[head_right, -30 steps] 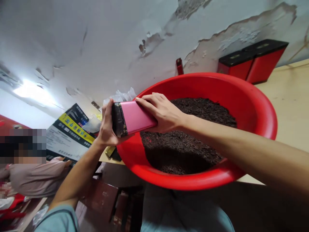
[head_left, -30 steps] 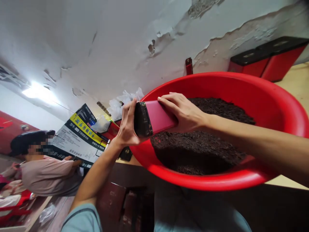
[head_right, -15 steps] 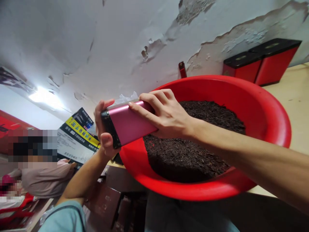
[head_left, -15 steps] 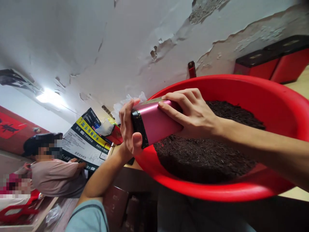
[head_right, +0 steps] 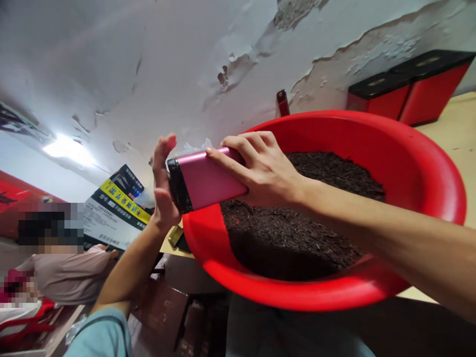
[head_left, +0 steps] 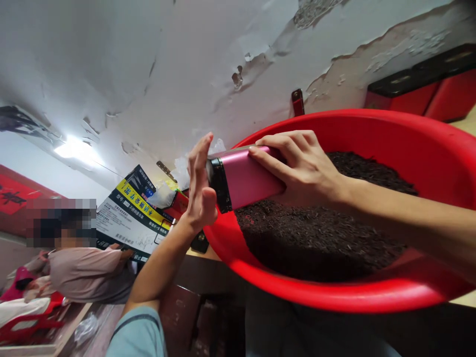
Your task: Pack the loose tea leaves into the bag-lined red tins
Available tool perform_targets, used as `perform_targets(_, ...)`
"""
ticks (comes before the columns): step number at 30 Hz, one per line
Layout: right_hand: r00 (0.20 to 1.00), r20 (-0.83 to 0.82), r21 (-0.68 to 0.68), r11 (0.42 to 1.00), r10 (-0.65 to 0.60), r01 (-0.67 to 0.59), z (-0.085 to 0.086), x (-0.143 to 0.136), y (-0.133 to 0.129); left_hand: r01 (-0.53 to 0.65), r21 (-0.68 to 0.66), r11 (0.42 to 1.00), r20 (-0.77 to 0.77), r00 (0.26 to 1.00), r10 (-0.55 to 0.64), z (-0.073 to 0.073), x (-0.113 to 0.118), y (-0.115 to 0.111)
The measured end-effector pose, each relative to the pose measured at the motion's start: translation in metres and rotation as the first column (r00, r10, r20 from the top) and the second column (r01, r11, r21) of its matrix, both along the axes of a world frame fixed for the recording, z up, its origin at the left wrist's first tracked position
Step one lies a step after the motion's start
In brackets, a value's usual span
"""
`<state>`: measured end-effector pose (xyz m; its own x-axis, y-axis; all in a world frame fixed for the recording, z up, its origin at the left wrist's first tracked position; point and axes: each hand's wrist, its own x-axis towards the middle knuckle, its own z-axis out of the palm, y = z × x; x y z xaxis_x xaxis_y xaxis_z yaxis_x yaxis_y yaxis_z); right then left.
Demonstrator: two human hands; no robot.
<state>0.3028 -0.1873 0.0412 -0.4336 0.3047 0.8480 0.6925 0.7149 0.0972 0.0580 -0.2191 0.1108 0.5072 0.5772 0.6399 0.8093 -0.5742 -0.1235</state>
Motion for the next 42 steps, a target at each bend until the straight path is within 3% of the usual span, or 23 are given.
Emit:
perform_targets(3, 0.998, 0.043, -0.015, 0.999, 0.053, -0.053, -0.010, -0.001, 0.008, 0.000, 0.137, 0.991, 0.153, 0.988, -0.021, -0.009, 0.002, 0.009)
perform_targets(7, 0.992, 0.076, -0.069, 0.993, 0.102, -0.097, -0.016, -0.004, 0.006, -0.089, 0.284, 0.955, 0.245, 0.969, 0.018, -0.032, 0.007, 0.014)
perform_targets(11, 0.989, 0.089, -0.070, 0.991, 0.120, -0.114, -0.012, -0.008, -0.006, -0.169, 0.292, 0.941, 0.290, 0.953, 0.082, -0.055, 0.004, 0.005)
perform_targets(13, 0.988, 0.067, -0.071, 0.988, 0.140, -0.135, -0.009, -0.010, -0.012, -0.093, 0.232, 0.968, 0.326, 0.945, 0.013, -0.059, 0.003, -0.003)
perform_targets(15, 0.987, 0.035, -0.051, 0.987, 0.155, -0.153, -0.007, -0.012, -0.018, 0.052, 0.272, 0.961, 0.442, 0.880, -0.173, -0.058, 0.007, -0.011)
perform_targets(17, 0.988, 0.012, 0.011, 0.988, 0.156, -0.156, -0.007, -0.015, -0.022, 0.092, 0.437, 0.895, 0.560, 0.751, -0.350, -0.054, 0.015, -0.016)
perform_targets(19, 0.989, -0.005, 0.118, 0.982, 0.150, -0.149, -0.006, -0.017, -0.025, 0.020, 0.551, 0.834, 0.603, 0.681, -0.415, -0.051, 0.026, -0.019)
perform_targets(21, 0.988, -0.023, 0.228, 0.963, 0.151, -0.142, -0.005, -0.017, -0.026, -0.018, 0.585, 0.811, 0.613, 0.664, -0.428, -0.049, 0.036, -0.018)
perform_targets(24, 0.990, -0.023, 0.266, 0.956, 0.138, -0.127, -0.004, -0.013, -0.022, 0.063, 0.658, 0.751, 0.580, 0.593, -0.558, -0.047, 0.043, -0.008)
perform_targets(26, 0.993, -0.016, 0.195, 0.975, 0.117, -0.111, -0.005, -0.010, -0.015, 0.094, 0.646, 0.758, 0.580, 0.584, -0.567, -0.046, 0.041, 0.000)
perform_targets(29, 0.990, -0.040, 0.084, 0.988, 0.132, -0.129, -0.009, -0.007, -0.003, -0.024, 0.537, 0.843, 0.668, 0.622, -0.408, -0.044, 0.029, 0.009)
perform_targets(31, 0.983, -0.059, 0.061, 0.984, 0.172, -0.168, -0.014, -0.008, 0.001, -0.059, 0.511, 0.858, 0.706, 0.599, -0.379, -0.044, 0.020, 0.010)
perform_targets(35, 0.986, -0.041, 0.073, 0.985, 0.162, -0.159, -0.019, -0.014, -0.003, 0.051, 0.480, 0.876, 0.739, 0.515, -0.434, -0.047, 0.020, 0.004)
perform_targets(38, 0.993, -0.029, 0.116, 0.987, 0.111, -0.107, -0.014, -0.015, -0.012, 0.064, 0.536, 0.842, 0.740, 0.443, -0.505, -0.041, 0.035, -0.001)
perform_targets(42, 0.997, -0.054, 0.162, 0.985, 0.061, -0.052, -0.004, -0.008, -0.014, 0.112, 0.621, 0.776, 0.712, 0.332, -0.618, -0.021, 0.050, -0.002)
